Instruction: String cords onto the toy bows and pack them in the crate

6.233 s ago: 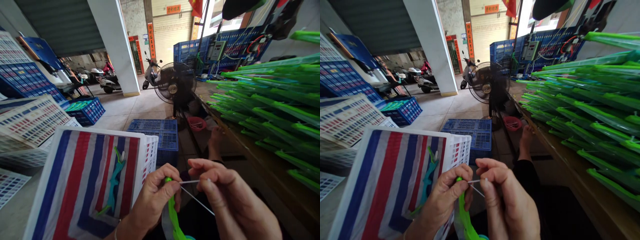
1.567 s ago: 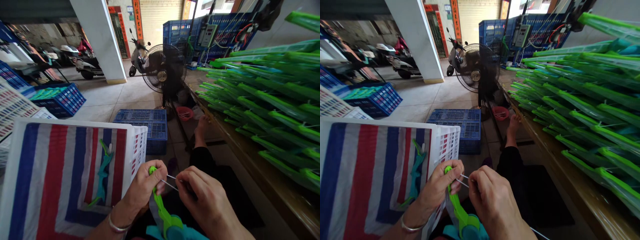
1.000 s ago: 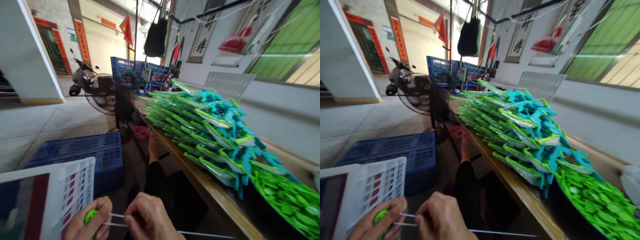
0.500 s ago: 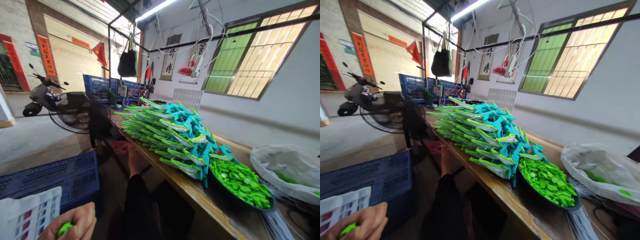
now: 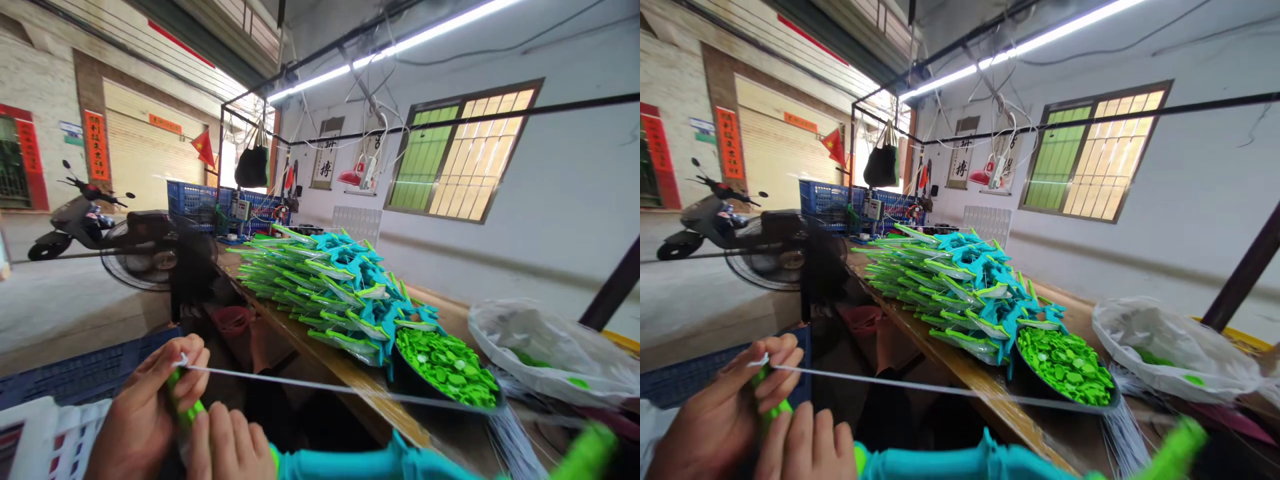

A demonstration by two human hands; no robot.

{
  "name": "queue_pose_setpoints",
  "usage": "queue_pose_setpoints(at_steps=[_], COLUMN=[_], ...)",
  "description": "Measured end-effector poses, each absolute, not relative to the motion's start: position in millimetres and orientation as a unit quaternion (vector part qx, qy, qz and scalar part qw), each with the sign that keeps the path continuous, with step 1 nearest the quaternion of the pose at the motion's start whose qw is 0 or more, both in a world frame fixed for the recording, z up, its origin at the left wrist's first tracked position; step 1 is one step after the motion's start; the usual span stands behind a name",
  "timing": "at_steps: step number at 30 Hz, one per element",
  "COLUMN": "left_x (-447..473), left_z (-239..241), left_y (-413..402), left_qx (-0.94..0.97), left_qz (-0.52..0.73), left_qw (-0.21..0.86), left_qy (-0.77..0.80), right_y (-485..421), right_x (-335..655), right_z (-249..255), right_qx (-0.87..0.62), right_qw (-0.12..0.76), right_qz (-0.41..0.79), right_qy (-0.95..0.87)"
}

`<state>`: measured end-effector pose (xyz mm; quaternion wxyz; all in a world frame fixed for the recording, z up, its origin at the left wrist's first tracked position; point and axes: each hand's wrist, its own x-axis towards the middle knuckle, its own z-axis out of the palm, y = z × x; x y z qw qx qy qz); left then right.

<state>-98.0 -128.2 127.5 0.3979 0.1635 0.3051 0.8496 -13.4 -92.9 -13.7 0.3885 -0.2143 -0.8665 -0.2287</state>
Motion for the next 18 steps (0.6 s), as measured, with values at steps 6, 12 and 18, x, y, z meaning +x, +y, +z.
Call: queue_pose_setpoints(at_steps=[6,12,18], left_x=[-98.7,-100.8,-107.6], left_z=[137.8,141.6,135.8], left_y=[-103.6,-81.8,-94.2], left_qx=[0.203,0.265,0.382], left_qz=[0.914,0.891,0.811], left_qw=[0.31,0.273,0.223], left_qy=[0.163,0.25,0.384], right_y=[-59.6,21.3,129.9], right_x=[40.4,65.5,99.6], right_z=[108.4,201.6,240.5], right_qx=[-0.109,-0.175,-0.197], right_qw=[0.264,0.166,0.143], right_qz=[-0.301,-0.356,-0.36], right_qy=[-0.91,-0.903,-0.901])
